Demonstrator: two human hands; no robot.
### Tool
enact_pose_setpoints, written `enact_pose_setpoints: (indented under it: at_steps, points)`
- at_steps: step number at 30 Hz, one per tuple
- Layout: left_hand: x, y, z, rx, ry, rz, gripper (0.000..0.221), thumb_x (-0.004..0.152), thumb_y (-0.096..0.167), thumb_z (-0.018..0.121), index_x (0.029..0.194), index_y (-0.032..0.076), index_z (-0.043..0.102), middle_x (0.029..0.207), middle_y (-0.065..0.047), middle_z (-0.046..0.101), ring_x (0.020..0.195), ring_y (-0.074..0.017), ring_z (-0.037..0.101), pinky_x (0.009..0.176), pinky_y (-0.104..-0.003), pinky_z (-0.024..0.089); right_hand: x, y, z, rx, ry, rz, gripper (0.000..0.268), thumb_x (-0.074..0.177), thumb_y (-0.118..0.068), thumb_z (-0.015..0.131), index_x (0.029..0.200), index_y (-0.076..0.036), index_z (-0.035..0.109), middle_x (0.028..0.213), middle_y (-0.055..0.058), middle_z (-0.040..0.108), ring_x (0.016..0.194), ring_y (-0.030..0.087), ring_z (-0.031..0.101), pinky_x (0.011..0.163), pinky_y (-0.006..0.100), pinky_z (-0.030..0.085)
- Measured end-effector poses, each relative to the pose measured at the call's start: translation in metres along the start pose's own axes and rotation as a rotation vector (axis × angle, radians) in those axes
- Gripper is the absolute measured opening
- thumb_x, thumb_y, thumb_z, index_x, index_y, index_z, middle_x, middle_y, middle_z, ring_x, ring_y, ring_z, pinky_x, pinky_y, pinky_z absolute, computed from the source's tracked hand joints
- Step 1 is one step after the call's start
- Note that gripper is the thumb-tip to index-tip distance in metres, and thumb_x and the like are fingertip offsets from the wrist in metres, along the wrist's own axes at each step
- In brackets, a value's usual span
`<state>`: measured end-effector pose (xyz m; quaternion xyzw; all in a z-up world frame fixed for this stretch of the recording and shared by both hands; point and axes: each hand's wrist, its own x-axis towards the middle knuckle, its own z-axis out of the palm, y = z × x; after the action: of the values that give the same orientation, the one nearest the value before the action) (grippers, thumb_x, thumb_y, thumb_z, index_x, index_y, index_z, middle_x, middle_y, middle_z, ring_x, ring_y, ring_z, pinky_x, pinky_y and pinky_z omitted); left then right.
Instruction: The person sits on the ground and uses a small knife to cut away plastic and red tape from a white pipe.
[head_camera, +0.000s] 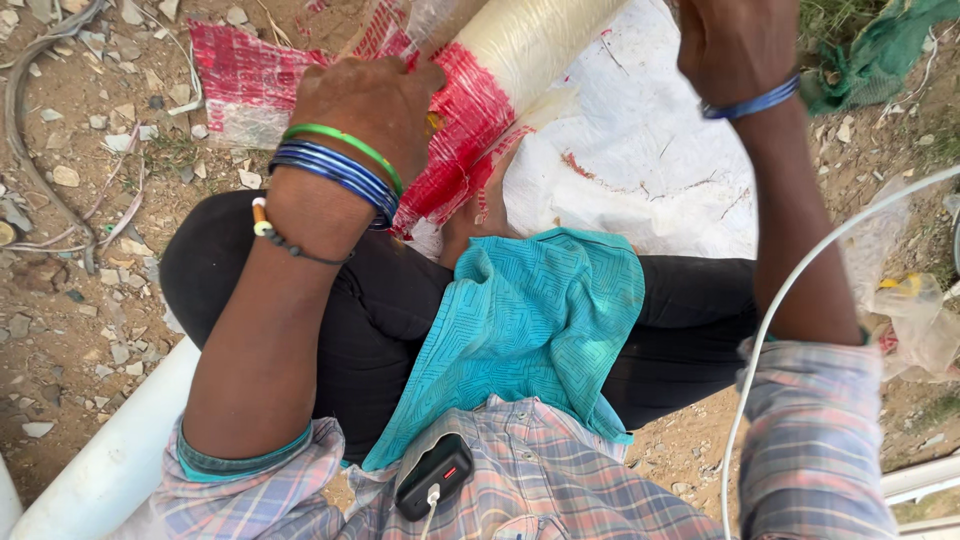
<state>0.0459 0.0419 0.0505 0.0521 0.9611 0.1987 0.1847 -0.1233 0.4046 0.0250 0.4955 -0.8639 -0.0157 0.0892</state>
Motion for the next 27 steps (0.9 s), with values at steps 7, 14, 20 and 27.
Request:
enact_pose_setpoints:
  at_steps: [7,14,20,27]
  points:
    - [0.009,-0.003,0.008,0.033,-0.015,-0.023,0.038,0.089,0.019,0.066,0.127,0.017,0.068,0.108,-0.018,0.072,0.102,-0.0394,0.069,0.085,-0.059,0.052,0.025,-0.097,-0.013,0.471,-0.08,0.066,0.021,0.111,-0.009,0.071,0.132,-0.006,0.072,0.094,0.01,0.071,0.082,0.024,0.066,0.067,0.038,0.053]
    - [0.013,-0.001,0.014,0.099,-0.033,-0.07,0.044,0.086,0.024,0.074,0.129,0.015,0.066,0.105,-0.02,0.072,0.099,-0.0373,0.071,0.086,-0.059,0.052,0.058,-0.147,-0.026,0.177,-0.062,-0.305,0.023,0.104,-0.012,0.069,0.128,-0.012,0.071,0.099,0.004,0.073,0.085,0.016,0.066,0.067,0.029,0.055]
    - [0.01,0.0,0.016,0.096,0.102,-0.061,0.049,0.074,0.032,0.084,0.119,0.016,0.071,0.099,-0.016,0.074,0.098,-0.0363,0.072,0.082,-0.059,0.055,0.081,-0.181,-0.028,0.187,-0.128,-0.479,0.017,0.095,-0.024,0.071,0.11,-0.016,0.074,0.11,-0.001,0.074,0.097,0.015,0.064,0.082,0.032,0.054]
    - [0.017,0.002,0.033,0.083,0.265,-0.073,0.022,0.089,0.021,0.079,0.11,0.015,0.078,0.098,-0.012,0.076,0.095,-0.031,0.074,0.072,-0.052,0.056,0.087,-0.198,-0.026,0.355,-0.087,-0.523,0.018,0.084,-0.022,0.073,0.099,-0.013,0.077,0.1,0.0,0.07,0.101,0.02,0.065,0.083,0.035,0.05]
